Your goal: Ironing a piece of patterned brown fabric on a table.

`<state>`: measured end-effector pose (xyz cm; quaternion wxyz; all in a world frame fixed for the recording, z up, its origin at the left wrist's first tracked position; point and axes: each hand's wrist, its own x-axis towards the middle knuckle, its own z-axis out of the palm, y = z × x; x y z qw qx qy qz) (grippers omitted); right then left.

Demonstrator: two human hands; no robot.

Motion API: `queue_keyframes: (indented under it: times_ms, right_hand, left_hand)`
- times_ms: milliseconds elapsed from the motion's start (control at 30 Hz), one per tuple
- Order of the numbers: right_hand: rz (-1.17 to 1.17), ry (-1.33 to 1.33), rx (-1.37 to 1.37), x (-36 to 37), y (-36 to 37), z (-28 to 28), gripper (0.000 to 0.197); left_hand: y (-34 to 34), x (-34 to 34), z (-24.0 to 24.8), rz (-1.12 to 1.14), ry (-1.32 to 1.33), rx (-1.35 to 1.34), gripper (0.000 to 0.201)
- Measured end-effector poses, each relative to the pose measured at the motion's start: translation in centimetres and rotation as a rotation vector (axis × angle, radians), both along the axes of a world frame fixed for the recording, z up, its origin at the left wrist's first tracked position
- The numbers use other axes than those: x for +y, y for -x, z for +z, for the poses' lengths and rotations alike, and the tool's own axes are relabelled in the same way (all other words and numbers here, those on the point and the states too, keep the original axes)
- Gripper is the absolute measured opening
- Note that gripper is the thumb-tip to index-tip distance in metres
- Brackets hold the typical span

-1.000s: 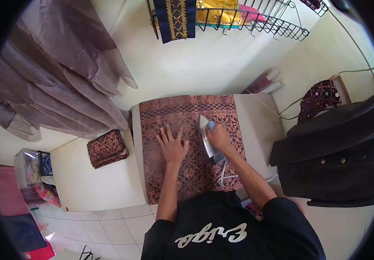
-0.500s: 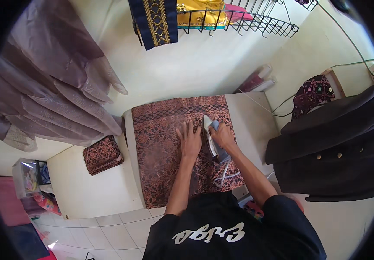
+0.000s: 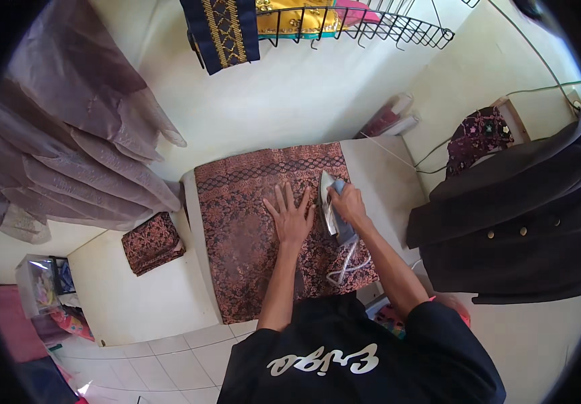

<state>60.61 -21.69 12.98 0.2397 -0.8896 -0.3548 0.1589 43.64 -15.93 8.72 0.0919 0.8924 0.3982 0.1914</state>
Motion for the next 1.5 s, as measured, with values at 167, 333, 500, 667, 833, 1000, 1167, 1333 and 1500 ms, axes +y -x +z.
queue_keyframes:
  times_ms: [167,333,500,667,833,1000,1167,1333,1500]
  right_hand:
    - [0.019,-0.023,-0.147,-1.2,1.4,-0.4,0.057]
    - [0.058,-0.088,-0.353,-3.7,0.5,-2.3,0.055]
    - [-0.112,0.02,0.054,-0.8,-2.7,-0.5,0.054]
    - [-0.102,0.001,0.04,-2.0,-2.5,-1.3,0.049]
    - [-0.061,0.045,-0.016,-4.8,-1.8,-1.2,0.052]
    - [-0.134,0.117,0.157,-2.6,-2.9,2.0,0.055]
    - [-0.102,-0.009,0.37,-3.0,-4.9,3.1,0.057]
    - [-0.262,-0.282,0.229,-11.6,-6.4,0.7,0.046]
    - [0.189,-0.151,0.356,-22.5,-3.3,-2.4,0.03]
  left_hand:
    - [0.7,0.0,-0.2,0.01,0.032,-0.01,0.052]
    - [0.6,0.2,0.1,0.003,0.064,0.011,0.051]
    - [0.3,0.3,0.2,-0.005,0.08,0.027,0.05]
    - [0.2,0.3,-0.2,-0.006,0.064,0.023,0.05]
    - [0.8,0.4,-0.9,0.004,0.052,0.037,0.049]
    - [0.2,0.3,-0.9,0.006,0.025,-0.004,0.05]
    - [0.4,0.2,-0.8,-0.01,0.121,0.04,0.05]
    - [0.3,0.4,-1.1,0.0,0.102,0.083,0.051]
    - [0.3,0.4,-0.6,0.004,0.111,0.056,0.052]
